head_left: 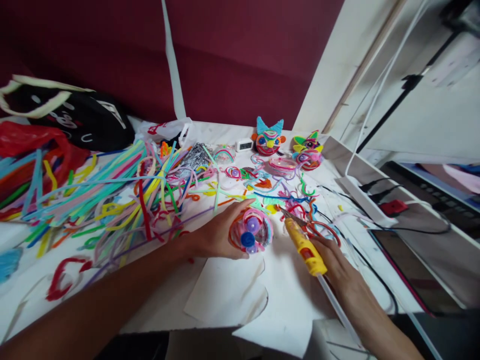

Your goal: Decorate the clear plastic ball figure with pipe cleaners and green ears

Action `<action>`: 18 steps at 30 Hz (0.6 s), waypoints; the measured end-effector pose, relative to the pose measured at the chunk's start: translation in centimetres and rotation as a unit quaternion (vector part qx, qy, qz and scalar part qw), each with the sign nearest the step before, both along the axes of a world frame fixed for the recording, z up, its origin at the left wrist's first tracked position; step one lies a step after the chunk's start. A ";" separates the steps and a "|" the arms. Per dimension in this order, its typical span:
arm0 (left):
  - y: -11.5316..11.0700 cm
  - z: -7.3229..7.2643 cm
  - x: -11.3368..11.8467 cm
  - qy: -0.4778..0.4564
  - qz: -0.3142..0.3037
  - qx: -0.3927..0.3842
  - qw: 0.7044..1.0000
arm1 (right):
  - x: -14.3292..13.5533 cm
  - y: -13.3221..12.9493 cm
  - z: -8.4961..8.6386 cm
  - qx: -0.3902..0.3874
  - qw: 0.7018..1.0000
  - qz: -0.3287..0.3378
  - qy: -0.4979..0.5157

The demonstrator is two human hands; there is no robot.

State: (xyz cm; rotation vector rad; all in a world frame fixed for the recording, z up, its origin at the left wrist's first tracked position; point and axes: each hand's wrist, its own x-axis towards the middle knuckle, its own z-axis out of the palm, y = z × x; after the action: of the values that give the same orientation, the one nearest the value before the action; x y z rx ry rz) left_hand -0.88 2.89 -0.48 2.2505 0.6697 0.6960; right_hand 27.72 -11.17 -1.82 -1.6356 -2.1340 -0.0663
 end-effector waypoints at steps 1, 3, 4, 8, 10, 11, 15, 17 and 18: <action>-0.1 0.0 0.1 0.007 0.003 0.000 1.000 | -0.1 0.1 -0.3 0.024 0.999 0.005 -0.024; -0.4 0.1 0.3 0.017 0.010 0.006 1.000 | -0.3 0.3 -0.8 0.077 0.995 0.018 -0.069; -0.6 0.1 0.4 0.018 0.015 0.010 1.000 | -0.5 0.5 -1.0 0.098 0.991 0.021 -0.089; -1.7 -0.1 0.6 0.006 0.049 0.015 0.999 | -0.9 1.1 -1.7 0.131 0.982 0.028 -0.135; -2.2 -0.1 0.7 0.003 0.071 0.015 0.997 | -0.9 1.2 -1.9 0.138 0.979 0.038 -0.144; -2.5 -0.1 0.6 0.005 0.083 0.015 0.996 | -0.9 1.3 -2.0 0.143 0.977 0.043 -0.151; -3.3 0.0 0.6 0.011 0.113 0.026 0.993 | -0.6 1.2 -2.2 0.147 0.970 0.063 -0.180; -3.6 0.1 0.5 0.012 0.113 0.021 0.993 | -0.4 1.2 -2.4 0.144 0.969 0.077 -0.188; -3.7 0.1 0.5 0.013 0.114 0.015 0.993 | -0.2 1.2 -2.4 0.141 0.968 0.081 -0.189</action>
State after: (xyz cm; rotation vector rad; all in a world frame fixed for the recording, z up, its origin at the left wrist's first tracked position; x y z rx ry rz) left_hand -0.41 -0.78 -0.38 2.2339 0.9447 0.7919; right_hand 27.49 -9.95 -4.23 -1.3600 -2.3942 -0.6473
